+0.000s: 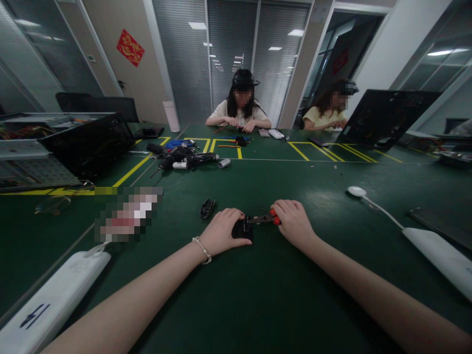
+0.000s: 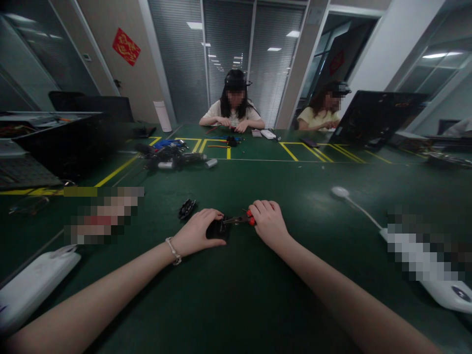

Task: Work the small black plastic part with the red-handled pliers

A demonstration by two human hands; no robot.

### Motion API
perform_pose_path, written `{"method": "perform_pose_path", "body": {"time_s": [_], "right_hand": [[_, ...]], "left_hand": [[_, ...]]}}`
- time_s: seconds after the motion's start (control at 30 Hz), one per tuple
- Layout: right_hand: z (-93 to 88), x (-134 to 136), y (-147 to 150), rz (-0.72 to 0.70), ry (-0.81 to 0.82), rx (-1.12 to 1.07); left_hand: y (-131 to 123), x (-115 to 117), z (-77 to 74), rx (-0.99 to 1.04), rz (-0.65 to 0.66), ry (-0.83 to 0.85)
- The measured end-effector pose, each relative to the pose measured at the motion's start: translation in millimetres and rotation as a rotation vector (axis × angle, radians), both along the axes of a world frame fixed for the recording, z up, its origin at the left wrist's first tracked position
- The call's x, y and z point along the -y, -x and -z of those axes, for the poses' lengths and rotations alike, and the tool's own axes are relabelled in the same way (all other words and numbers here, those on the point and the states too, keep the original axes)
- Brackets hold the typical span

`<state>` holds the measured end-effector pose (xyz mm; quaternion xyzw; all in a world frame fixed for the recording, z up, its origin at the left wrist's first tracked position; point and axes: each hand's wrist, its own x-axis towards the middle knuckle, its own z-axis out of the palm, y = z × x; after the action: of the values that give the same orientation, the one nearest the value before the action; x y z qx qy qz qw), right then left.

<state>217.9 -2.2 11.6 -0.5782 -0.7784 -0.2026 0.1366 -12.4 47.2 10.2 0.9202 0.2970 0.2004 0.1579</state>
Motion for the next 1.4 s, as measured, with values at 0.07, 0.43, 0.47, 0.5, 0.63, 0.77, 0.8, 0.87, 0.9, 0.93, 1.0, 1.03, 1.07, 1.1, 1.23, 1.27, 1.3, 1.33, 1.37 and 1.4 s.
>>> {"method": "perform_pose_path", "body": {"time_s": [0.07,0.43,0.47,0.5,0.63,0.77,0.8,0.87,0.9,0.93,1.0,1.03,1.07,1.1,1.23,1.27,1.3,1.33,1.37,1.4], "right_hand": [[0.1,-0.4,0.0,0.007,-0.013,-0.008],[-4.2,1.6,2.1,-0.014,-0.073,-0.039],[-4.8,2.1,2.2,-0.01,-0.064,-0.037],[-4.9,2.1,2.1,-0.009,-0.049,-0.035],[-0.4,-0.7,0.0,-0.012,0.009,-0.051],[3.6,-3.3,-1.6,-0.008,0.012,-0.097],[3.5,-3.3,-1.5,-0.011,0.01,-0.099],[2.2,-2.7,-0.6,-0.009,0.01,-0.089],[1.2,-2.2,0.1,-0.005,0.011,-0.074],[0.0,-1.5,0.8,0.001,0.01,-0.053],[-2.2,-0.1,2.0,0.014,0.003,0.004],[-3.0,0.5,2.4,0.019,-0.007,0.032],[-3.5,0.9,2.6,0.022,-0.016,0.056],[-3.7,1.1,2.5,0.022,-0.022,0.073],[-2.8,0.0,0.7,-0.007,0.009,0.1],[-2.4,-0.4,0.4,-0.017,0.02,0.103],[-2.0,-0.8,0.1,-0.026,0.029,0.106],[-1.7,-1.1,0.0,-0.034,0.034,0.11],[-1.3,-1.3,0.0,-0.038,0.036,0.113],[-1.0,-1.4,0.1,-0.039,0.038,0.116]], "left_hand": [[-0.1,0.2,-0.6,-0.001,0.001,0.003],[-0.6,-0.3,1.3,0.008,0.004,-0.021],[-0.6,-0.3,1.4,0.008,0.004,-0.018],[-0.6,-0.2,1.5,0.007,0.004,-0.015],[-0.5,0.1,0.5,0.007,0.002,-0.006],[-0.5,0.0,-0.9,0.002,0.006,0.002],[-0.4,0.0,-1.1,0.0,0.006,0.003],[-0.3,0.0,-1.0,-0.001,0.006,0.004],[-0.2,-0.1,-0.9,0.0,0.005,0.004],[-0.1,-0.1,-0.6,0.0,0.006,0.003],[0.1,-0.2,-0.1,0.002,0.007,0.0],[0.1,-0.2,0.1,0.001,0.007,-0.001],[0.1,-0.3,0.2,0.0,0.007,-0.002],[0.1,-0.3,0.3,-0.002,0.008,-0.003],[-0.4,0.0,0.3,-0.003,0.005,-0.011],[-0.5,0.2,0.3,-0.003,0.005,-0.015],[-0.6,0.5,0.3,-0.002,0.005,-0.02],[-0.7,0.7,0.1,-0.002,0.006,-0.025],[-0.7,1.0,0.0,-0.002,0.007,-0.028],[-0.7,1.2,-0.3,-0.002,0.008,-0.029]]}}
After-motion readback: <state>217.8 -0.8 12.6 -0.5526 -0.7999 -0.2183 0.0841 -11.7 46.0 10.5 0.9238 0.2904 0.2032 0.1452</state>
